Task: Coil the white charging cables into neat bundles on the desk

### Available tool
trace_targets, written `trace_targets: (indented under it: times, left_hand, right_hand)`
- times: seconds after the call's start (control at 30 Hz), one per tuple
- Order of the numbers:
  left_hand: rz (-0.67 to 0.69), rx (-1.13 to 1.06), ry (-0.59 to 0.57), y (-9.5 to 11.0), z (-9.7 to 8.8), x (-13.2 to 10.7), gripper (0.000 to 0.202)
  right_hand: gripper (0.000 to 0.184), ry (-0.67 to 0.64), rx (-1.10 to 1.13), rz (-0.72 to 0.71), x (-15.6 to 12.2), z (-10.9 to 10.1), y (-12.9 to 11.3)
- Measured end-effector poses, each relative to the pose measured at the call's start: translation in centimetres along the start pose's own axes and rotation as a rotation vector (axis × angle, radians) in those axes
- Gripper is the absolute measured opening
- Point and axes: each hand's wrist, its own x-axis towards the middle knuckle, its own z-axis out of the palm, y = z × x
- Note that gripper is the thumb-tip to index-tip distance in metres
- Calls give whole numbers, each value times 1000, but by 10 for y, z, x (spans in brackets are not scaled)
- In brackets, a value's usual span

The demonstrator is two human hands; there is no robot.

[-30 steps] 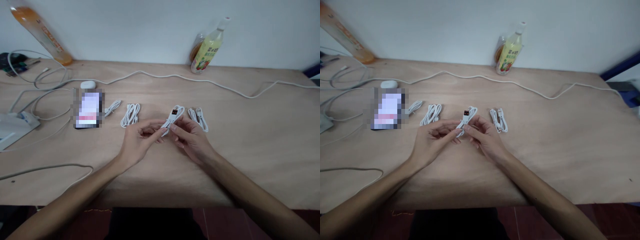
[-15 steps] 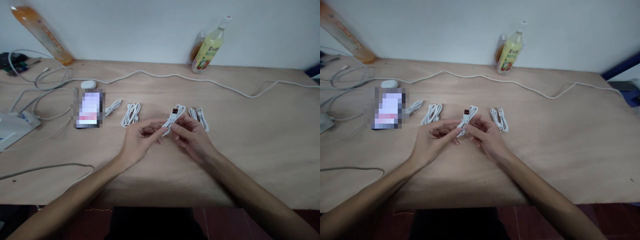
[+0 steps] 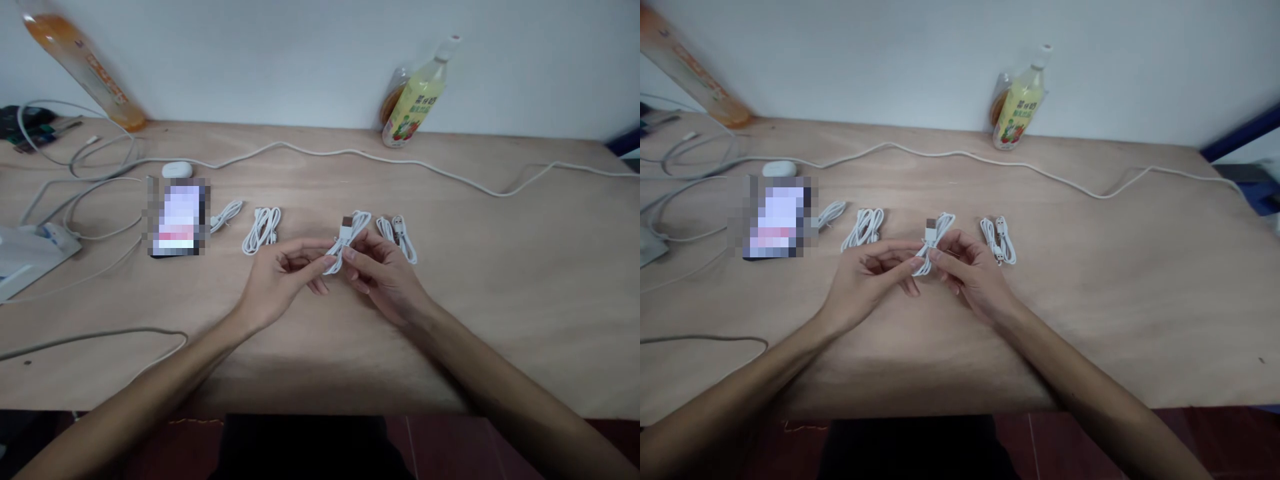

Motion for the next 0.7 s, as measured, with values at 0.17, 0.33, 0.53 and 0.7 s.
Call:
trace_targets:
  times: [0.17,0.33,0.53,0.7]
  left_hand:
    - [-150,-238,-118,0,-4,3,33]
    - [-207,-393,-182,1,-4,3,22]
    - [-215,-368,-215,-4,-3,2,17]
    - [-43,-140,-49,-4,-1,3,24]
  right_hand:
    - [43,-14,9,-22,1,-2,-3]
    - [48,-22,31,-50,2,-5,-1]
    - [42,0,-63,-164,3,-7,3]
    - [44,30,-79,-167,3,-5,6]
